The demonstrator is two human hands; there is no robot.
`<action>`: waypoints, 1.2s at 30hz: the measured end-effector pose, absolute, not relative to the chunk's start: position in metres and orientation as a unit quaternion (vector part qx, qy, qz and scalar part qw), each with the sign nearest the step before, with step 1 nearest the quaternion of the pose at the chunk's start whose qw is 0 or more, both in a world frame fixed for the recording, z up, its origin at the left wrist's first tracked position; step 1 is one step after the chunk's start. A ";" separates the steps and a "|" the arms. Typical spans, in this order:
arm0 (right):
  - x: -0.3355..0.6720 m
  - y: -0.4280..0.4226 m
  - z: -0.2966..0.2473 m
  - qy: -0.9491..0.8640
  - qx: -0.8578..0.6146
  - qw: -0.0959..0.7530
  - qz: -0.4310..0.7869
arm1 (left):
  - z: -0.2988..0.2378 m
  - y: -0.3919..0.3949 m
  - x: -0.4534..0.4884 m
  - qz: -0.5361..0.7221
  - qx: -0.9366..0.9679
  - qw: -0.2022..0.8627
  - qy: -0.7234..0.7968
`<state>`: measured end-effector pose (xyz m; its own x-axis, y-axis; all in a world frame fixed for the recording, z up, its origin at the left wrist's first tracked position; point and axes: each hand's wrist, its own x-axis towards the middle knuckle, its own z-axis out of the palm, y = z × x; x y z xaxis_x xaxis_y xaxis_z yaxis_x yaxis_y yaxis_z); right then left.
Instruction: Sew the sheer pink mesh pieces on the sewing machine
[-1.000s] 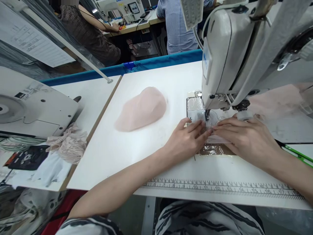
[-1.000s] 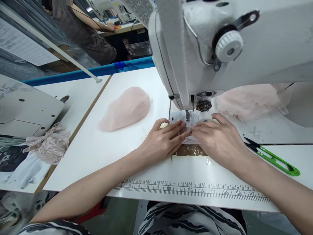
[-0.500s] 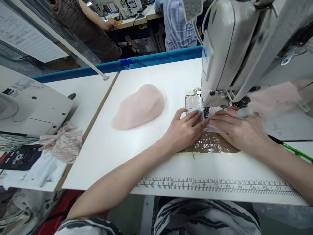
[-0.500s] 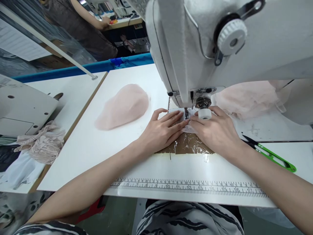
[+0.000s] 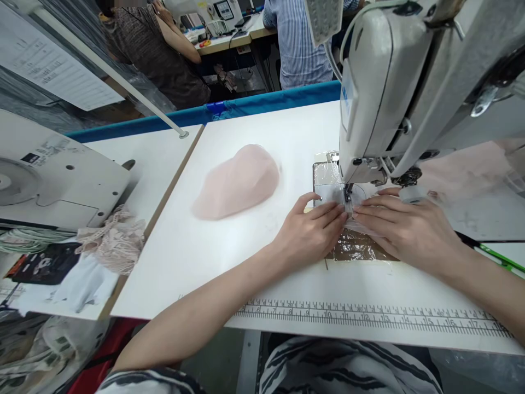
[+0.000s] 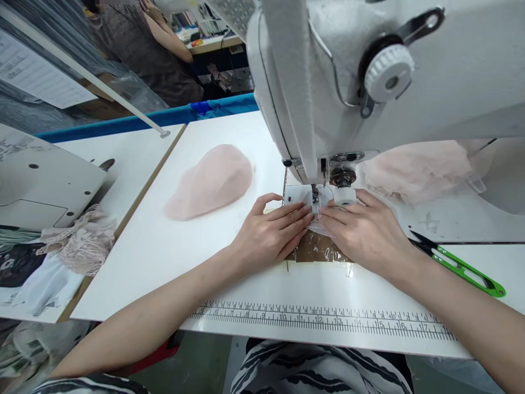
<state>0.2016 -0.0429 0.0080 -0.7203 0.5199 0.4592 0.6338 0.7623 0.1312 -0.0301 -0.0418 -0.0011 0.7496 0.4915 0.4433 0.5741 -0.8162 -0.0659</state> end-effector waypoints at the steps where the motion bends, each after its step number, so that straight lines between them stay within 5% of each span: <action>1: 0.202 -0.043 0.008 -0.916 -0.317 0.203 -0.141 | -0.001 -0.041 -0.030 -0.211 -0.930 0.099 -0.285; 36: 0.200 -0.036 0.003 -0.899 -0.329 0.217 -0.188 | -0.008 -0.026 -0.031 -0.220 -0.926 0.091 -0.293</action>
<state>0.2000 -0.0359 0.0025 -0.6887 0.5112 0.5142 0.6742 0.7124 0.1947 -0.0307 -0.0264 -0.0077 0.7321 0.5019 0.4606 0.5821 -0.8122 -0.0401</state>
